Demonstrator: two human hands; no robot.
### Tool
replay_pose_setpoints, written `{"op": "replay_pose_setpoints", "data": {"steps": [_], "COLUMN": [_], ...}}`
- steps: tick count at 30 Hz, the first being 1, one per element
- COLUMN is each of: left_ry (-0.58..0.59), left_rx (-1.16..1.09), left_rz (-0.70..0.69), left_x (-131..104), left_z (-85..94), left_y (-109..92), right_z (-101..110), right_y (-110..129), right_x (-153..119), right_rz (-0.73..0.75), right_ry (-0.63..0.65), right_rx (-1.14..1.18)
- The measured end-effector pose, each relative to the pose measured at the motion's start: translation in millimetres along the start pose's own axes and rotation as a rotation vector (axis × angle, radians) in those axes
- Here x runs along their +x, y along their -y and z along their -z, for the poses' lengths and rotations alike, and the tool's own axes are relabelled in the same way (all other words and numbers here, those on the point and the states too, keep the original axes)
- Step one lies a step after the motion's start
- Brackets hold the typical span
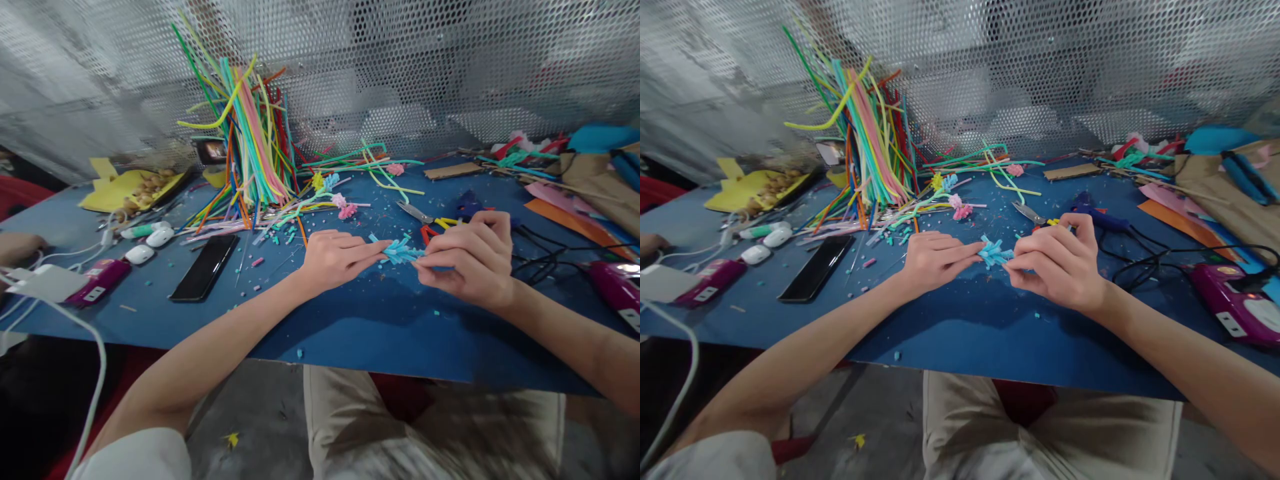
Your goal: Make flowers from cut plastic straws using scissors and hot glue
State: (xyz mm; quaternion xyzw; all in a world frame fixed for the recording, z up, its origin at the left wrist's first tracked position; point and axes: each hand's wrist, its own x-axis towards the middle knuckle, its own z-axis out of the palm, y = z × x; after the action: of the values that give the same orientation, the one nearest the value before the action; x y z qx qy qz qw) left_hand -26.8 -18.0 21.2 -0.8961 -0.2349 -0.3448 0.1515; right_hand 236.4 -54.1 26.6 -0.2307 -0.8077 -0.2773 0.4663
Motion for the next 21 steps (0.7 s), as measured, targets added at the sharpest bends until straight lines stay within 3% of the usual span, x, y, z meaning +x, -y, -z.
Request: {"op": "replay_pose_setpoints", "data": {"steps": [12,21], "left_ry": [0.086,-0.036], "left_rx": [-0.031,-0.023], "left_rz": [0.061,-0.019], "left_x": [-0.2,-2.0], "left_z": [-0.8,-4.3], "left_y": [0.4,2.8], "right_z": [-1.8,-2.7], "right_y": [1.6,1.3], "right_x": [2.9,0.6], "right_rz": [-0.023,-0.042], "right_ry": [0.014,0.045], "right_rx": [-0.013,-0.006]}}
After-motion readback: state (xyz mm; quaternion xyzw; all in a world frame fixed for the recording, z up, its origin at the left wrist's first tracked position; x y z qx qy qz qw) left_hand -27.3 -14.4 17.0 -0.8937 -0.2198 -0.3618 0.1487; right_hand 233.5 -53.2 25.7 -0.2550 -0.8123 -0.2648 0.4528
